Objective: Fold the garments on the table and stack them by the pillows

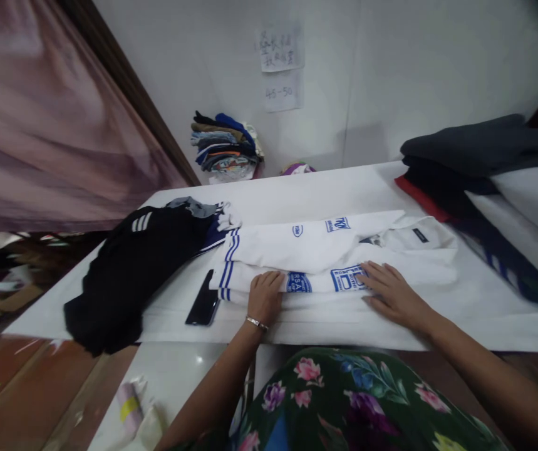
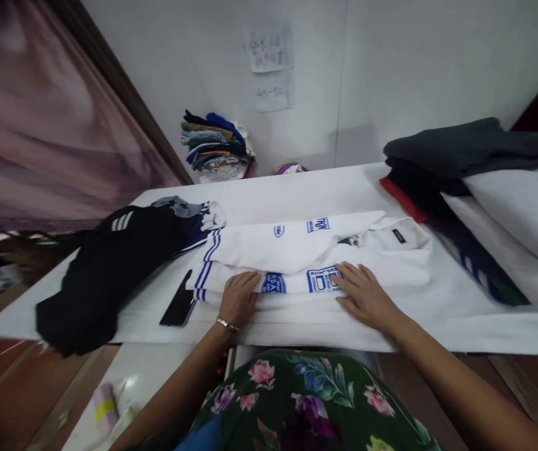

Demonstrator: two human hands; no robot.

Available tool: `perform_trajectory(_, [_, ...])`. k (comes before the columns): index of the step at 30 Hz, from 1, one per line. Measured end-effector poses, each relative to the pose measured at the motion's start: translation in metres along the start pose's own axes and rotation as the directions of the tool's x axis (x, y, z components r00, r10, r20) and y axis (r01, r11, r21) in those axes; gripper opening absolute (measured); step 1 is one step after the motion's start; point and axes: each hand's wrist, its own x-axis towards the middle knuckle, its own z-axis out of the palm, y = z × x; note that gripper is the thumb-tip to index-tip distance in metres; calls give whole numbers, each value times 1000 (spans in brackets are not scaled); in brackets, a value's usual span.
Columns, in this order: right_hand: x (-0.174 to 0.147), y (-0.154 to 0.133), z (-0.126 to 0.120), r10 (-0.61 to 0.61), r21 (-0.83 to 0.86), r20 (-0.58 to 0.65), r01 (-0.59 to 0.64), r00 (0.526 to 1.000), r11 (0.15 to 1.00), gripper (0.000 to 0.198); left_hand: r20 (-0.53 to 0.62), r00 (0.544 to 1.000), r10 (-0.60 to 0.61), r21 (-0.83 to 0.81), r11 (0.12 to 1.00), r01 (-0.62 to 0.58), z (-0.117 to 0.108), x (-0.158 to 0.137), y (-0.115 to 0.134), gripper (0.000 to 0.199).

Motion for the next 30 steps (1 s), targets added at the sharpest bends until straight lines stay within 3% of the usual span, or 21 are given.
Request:
perform_trajectory(3, [4, -6, 9, -77, 9, -8, 77, 997, 997, 42, -1, 997, -75, 47, 996, 75, -10, -10, -18, 46])
perform_trajectory(9, [15, 1, 28, -113, 31, -36, 114, 993, 993, 45, -57, 975, -213, 114, 969, 218, -26, -25, -54, 43])
perform_trajectory(15, [21, 3, 31, -114, 46, -38, 116, 993, 992, 44, -52, 972, -229, 109, 966, 233, -35, -35, -82, 40])
perform_trajectory(23, [26, 6, 31, -135, 52, -68, 138, 989, 989, 42, 71, 976, -204, 57, 978, 200, -38, -35, -89, 53])
perform_trajectory(30, [30, 10, 36, -169, -20, -101, 168, 980, 986, 35, 103, 971, -217, 97, 973, 207, -38, -24, -85, 29])
